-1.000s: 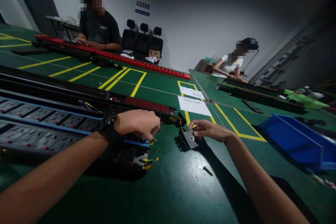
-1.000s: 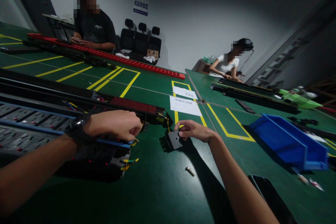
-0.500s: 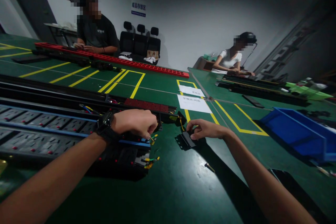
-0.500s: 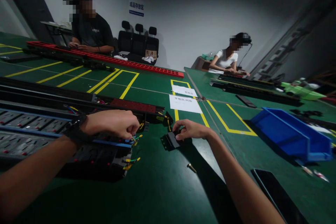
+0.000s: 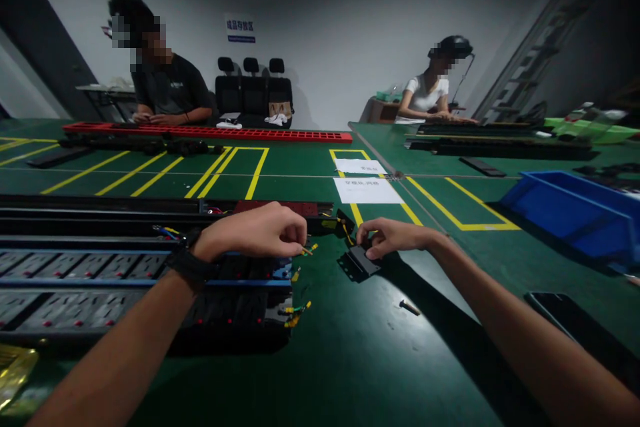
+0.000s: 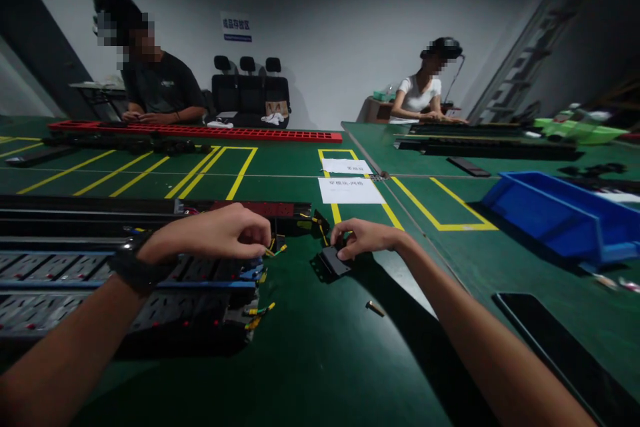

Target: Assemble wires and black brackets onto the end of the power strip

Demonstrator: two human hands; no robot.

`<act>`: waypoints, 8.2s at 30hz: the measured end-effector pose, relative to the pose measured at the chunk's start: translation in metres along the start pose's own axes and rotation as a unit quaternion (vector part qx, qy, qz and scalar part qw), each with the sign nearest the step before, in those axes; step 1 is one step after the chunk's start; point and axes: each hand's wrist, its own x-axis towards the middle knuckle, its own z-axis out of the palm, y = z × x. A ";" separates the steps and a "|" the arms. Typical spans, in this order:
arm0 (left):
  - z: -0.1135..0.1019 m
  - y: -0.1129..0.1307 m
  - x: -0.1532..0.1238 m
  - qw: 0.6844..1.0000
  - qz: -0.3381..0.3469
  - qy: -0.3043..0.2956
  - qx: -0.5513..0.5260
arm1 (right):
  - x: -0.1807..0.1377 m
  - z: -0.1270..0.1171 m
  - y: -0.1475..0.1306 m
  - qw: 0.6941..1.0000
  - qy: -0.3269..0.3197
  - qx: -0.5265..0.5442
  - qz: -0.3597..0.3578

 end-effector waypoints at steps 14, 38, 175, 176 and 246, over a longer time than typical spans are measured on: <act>0.066 0.036 0.034 0.991 0.099 0.060 0.070 | 0.006 0.001 0.007 1.000 0.009 -0.017 -0.015; 0.038 -0.033 0.030 0.955 -0.120 0.118 0.243 | 0.007 0.001 0.007 0.999 0.005 -0.027 -0.016; 0.035 -0.050 0.029 0.965 -0.018 0.200 0.170 | 0.014 0.092 -0.090 0.915 0.088 -0.378 -0.108; 0.035 -0.050 0.029 0.965 -0.016 0.202 0.168 | 0.015 0.093 -0.088 0.916 0.081 -0.377 -0.112; 0.031 0.043 -0.011 0.973 -0.035 -0.104 0.205 | 0.016 0.145 -0.070 0.906 0.130 -0.300 -0.270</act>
